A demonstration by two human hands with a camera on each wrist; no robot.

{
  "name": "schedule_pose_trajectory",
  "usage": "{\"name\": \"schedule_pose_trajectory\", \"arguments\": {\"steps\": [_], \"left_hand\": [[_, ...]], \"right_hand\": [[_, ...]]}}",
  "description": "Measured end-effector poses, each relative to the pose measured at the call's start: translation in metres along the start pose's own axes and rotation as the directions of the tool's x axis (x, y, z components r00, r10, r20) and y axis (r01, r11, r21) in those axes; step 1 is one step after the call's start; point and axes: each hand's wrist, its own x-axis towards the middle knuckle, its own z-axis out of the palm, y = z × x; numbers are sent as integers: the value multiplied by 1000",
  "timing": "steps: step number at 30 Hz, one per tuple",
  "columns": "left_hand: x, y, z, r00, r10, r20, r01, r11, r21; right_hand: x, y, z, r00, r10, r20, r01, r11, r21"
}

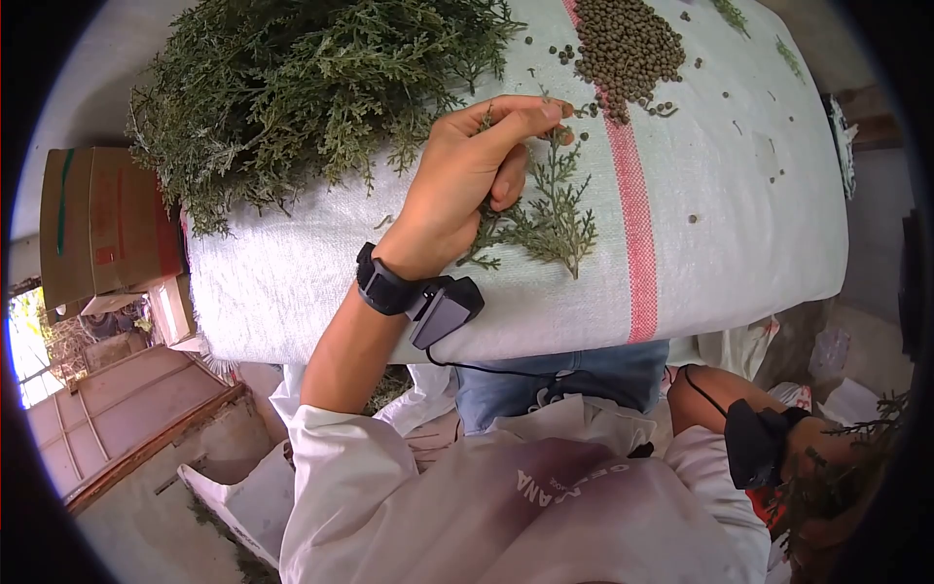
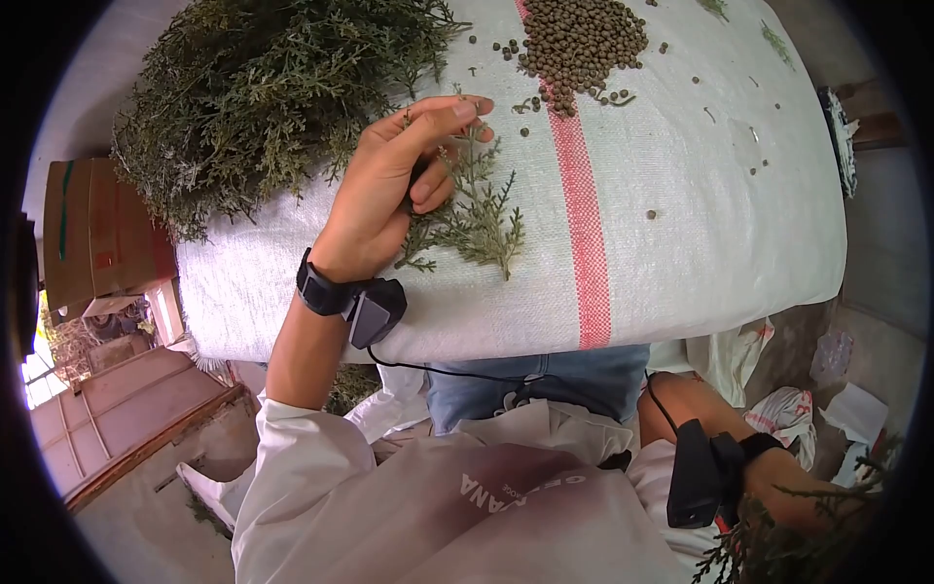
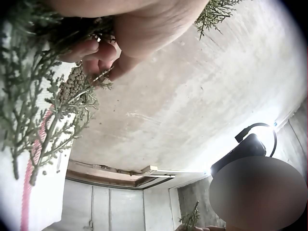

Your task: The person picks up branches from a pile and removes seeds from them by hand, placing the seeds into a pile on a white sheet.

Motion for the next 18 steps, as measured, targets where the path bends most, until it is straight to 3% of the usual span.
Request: {"name": "schedule_pose_trajectory", "arguments": {"steps": [10, 14, 16, 17, 18], "left_hand": [[1, 0, -1, 999, 29, -13, -29, 999, -41], [-2, 0, -3, 1000, 29, -7, -29, 999, -38], [0, 1, -1, 999, 37, 9, -37, 998, -42], [0, 1, 0, 999, 38, -1, -38, 998, -54], [0, 1, 0, 999, 39, -12, -40, 997, -63]], "right_hand": [[2, -1, -2, 999, 30, 21, -29, 999, -26], [-5, 18, -20, 987, 142, -70, -153, 967, -203], [-10, 45, -21, 954, 244, -172, -295, 858, -420], [-12, 61, -18, 920, 325, -220, -393, 741, -544], [-10, 81, -6, 824, 440, -357, -524, 352, -776]]}}
